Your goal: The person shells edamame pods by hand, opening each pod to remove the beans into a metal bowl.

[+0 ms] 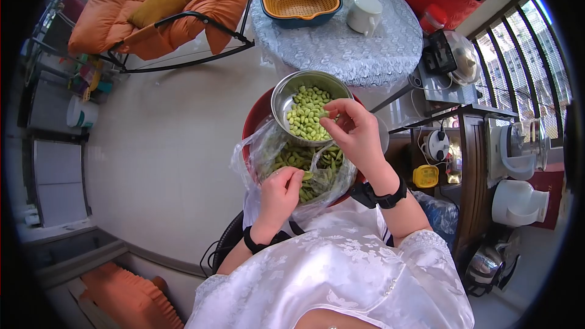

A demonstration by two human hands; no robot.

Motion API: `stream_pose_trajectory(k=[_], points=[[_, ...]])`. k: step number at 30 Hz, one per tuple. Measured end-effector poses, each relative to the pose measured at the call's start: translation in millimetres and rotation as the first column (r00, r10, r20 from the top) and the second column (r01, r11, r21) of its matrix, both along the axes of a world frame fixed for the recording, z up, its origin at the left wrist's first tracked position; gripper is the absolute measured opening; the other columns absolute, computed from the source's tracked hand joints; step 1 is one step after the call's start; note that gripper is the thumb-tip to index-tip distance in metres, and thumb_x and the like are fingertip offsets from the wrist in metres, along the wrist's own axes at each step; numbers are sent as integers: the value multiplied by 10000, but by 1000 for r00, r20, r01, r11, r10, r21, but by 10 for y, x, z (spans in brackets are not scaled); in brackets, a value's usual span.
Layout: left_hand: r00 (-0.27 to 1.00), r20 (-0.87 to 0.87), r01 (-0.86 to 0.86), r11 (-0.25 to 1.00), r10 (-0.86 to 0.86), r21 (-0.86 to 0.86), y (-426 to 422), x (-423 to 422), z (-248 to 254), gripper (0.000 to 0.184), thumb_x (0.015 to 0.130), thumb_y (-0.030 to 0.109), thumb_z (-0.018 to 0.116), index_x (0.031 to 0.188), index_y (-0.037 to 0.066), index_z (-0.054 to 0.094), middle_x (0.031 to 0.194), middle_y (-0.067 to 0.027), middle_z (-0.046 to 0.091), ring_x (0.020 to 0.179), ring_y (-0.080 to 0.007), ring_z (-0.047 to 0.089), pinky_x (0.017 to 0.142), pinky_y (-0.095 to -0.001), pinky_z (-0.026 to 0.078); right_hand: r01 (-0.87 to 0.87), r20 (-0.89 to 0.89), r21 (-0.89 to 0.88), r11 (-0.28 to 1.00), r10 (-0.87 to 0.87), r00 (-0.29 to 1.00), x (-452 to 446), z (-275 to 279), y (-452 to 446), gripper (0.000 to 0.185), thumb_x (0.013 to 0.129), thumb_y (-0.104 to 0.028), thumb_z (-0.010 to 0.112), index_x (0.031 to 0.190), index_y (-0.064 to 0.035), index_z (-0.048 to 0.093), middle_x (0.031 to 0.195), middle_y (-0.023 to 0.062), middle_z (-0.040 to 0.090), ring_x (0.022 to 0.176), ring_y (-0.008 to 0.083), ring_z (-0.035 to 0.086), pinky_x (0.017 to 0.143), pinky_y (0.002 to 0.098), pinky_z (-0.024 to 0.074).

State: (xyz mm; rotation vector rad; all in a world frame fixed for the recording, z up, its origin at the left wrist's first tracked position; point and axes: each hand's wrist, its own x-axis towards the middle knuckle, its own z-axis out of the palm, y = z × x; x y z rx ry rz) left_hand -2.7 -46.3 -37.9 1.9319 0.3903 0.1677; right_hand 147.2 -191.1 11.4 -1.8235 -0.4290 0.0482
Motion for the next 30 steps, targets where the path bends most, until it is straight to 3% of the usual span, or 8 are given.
stream_pose_trajectory(k=[4,6,9,11,16,20,23,30], points=[[1000,10,-19,999,19,-29,30,-30,-75,154,942,119,641,890,-20,684,732,-146,638,666,-300,634,619,-379,473,-76,86,-258,963,101,991,-8,161,33,173,842,-58,733,1007,-25,691,996,21,645,720,65,598,618,238,474],[999,23,-25,999,26,-22,55,-44,-89,156,940,122,644,887,-19,684,732,-148,636,662,-297,631,619,-377,473,-322,-181,83,943,332,926,-150,498,17,180,854,-13,660,1034,-29,662,970,16,632,741,64,586,655,232,468],[999,10,30,997,-30,66,79,-41,-52,151,936,123,650,895,-18,687,741,-151,645,671,-282,641,619,-368,477,-518,-211,552,654,710,672,-414,1265,-50,255,852,54,529,1082,-37,588,1023,5,589,862,43,560,731,201,436],[961,-270,-64,997,52,-34,51,-65,-231,148,940,122,652,904,-16,692,746,-146,653,665,-250,650,608,-353,481,-569,-122,688,451,845,521,-625,1631,-28,191,861,7,523,1041,-24,578,1025,56,611,899,129,587,767,279,443],[995,-70,64,997,-66,-33,3,-52,-89,182,984,118,623,949,-52,679,763,-52,664,702,-105,655,615,-265,487,-441,-301,786,433,892,338,-1067,2093,274,180,984,-131,421,994,-2,546,1057,152,619,1015,282,604,988,439,408],[998,-57,-7,999,6,-31,32,-72,-76,162,964,126,638,924,-23,689,729,-105,659,645,-197,635,592,-316,475,-588,27,731,347,846,532,-997,2288,337,210,702,41,603,874,-38,511,830,82,574,794,318,584,634,391,469],[996,-84,34,999,-34,-2,44,-67,-81,161,960,134,647,928,-18,692,731,-108,666,650,-212,642,604,-325,481,-469,107,824,319,725,680,-1071,2148,426,241,660,70,525,874,-35,488,826,79,552,776,313,544,633,387,449],[998,-43,51,999,-50,15,26,-56,-58,169,980,116,625,952,-42,679,780,-85,677,683,-131,647,636,-279,492,-702,417,675,228,667,617,-844,2061,434,310,574,56,432,865,-45,471,853,61,498,767,291,469,685,383,428]])
